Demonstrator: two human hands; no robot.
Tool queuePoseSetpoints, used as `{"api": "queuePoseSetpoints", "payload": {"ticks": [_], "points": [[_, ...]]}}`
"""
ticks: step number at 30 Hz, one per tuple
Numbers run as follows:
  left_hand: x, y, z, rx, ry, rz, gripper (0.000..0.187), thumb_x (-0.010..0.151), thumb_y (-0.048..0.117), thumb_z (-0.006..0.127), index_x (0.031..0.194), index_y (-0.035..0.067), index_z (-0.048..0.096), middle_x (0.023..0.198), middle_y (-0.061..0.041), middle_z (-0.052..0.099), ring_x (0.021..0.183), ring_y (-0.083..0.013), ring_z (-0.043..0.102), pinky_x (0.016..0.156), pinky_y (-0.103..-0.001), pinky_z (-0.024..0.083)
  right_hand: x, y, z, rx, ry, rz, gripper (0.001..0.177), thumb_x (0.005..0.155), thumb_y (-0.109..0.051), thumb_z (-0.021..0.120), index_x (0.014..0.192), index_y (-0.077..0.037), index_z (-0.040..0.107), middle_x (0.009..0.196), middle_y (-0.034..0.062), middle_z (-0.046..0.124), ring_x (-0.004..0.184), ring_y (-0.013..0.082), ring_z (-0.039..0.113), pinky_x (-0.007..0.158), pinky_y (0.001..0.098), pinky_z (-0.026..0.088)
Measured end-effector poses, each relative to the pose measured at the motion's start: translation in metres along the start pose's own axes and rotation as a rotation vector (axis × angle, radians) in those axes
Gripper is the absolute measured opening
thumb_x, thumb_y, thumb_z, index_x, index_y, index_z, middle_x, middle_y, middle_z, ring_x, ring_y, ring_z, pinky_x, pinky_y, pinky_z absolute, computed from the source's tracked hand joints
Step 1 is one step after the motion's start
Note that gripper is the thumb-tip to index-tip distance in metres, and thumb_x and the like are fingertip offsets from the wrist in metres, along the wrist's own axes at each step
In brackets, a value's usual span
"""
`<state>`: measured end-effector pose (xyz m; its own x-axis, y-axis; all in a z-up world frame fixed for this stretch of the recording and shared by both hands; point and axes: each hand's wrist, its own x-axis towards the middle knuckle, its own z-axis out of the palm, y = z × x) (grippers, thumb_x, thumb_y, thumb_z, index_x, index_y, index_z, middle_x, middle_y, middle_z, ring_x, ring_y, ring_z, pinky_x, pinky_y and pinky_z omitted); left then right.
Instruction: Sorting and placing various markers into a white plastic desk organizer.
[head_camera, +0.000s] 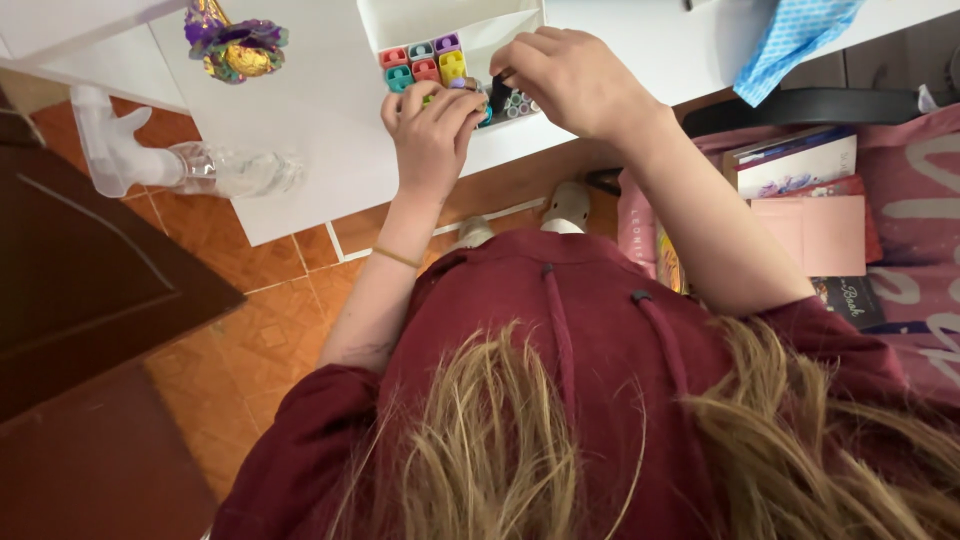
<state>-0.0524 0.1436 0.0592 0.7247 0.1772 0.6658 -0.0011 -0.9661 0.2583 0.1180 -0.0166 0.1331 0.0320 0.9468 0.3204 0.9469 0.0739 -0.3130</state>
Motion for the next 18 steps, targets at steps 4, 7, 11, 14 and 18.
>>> {"api": "queuePoseSetpoints", "payload": {"ticks": [4, 7, 11, 14, 18], "points": [[0.003, 0.001, -0.001, 0.013, 0.007, -0.001, 0.012, 0.105, 0.028, 0.063, 0.101, 0.023, 0.073, 0.095, 0.011, 0.077, 0.098, -0.0202, 0.058, 0.091, -0.037, 0.028, -0.005, 0.007, 0.005, -0.102, -0.016, -0.052, 0.009, 0.112, -0.01, 0.062, 0.121, -0.009, 0.061, 0.105, 0.0073, 0.07, 0.081, 0.0319, 0.06, 0.063, 0.0436, 0.047], [0.003, 0.001, -0.001, 0.014, 0.008, 0.006, 0.011, 0.105, 0.027, 0.063, 0.099, 0.022, 0.071, 0.093, 0.01, 0.077, 0.097, -0.0202, 0.058, 0.091, -0.037, 0.029, -0.009, 0.005, 0.009, -0.142, 0.003, -0.071, 0.008, 0.115, -0.015, 0.06, 0.12, -0.01, 0.06, 0.104, 0.0047, 0.07, 0.079, 0.0292, 0.058, 0.065, 0.0406, 0.047], [0.001, 0.001, 0.001, 0.0, -0.007, -0.019, 0.016, 0.105, 0.031, 0.062, 0.102, 0.02, 0.075, 0.102, 0.007, 0.074, 0.1, -0.0213, 0.059, 0.091, -0.038, 0.03, -0.012, -0.003, 0.016, -0.238, 0.061, -0.041, 0.015, 0.114, -0.027, 0.063, 0.117, -0.012, 0.063, 0.099, 0.0, 0.071, 0.079, 0.0249, 0.061, 0.065, 0.0379, 0.049], [0.001, 0.005, -0.001, 0.011, -0.002, -0.067, 0.019, 0.105, 0.036, 0.063, 0.1, 0.023, 0.077, 0.114, 0.002, 0.065, 0.107, -0.0243, 0.058, 0.091, -0.042, 0.032, -0.016, -0.003, 0.027, -0.212, 0.133, 0.034, 0.023, 0.116, -0.034, 0.06, 0.113, -0.011, 0.064, 0.085, 0.0008, 0.065, 0.07, 0.0237, 0.061, 0.06, 0.0376, 0.048], [0.006, 0.007, -0.003, -0.033, 0.009, -0.051, 0.02, 0.106, 0.031, 0.063, 0.102, 0.017, 0.078, 0.12, 0.002, 0.07, 0.111, -0.0224, 0.063, 0.099, -0.043, 0.031, -0.014, -0.003, 0.028, -0.138, 0.181, 0.105, 0.03, 0.115, -0.037, 0.064, 0.106, -0.009, 0.06, 0.077, 0.0029, 0.065, 0.065, 0.0257, 0.062, 0.056, 0.0374, 0.046]]}}
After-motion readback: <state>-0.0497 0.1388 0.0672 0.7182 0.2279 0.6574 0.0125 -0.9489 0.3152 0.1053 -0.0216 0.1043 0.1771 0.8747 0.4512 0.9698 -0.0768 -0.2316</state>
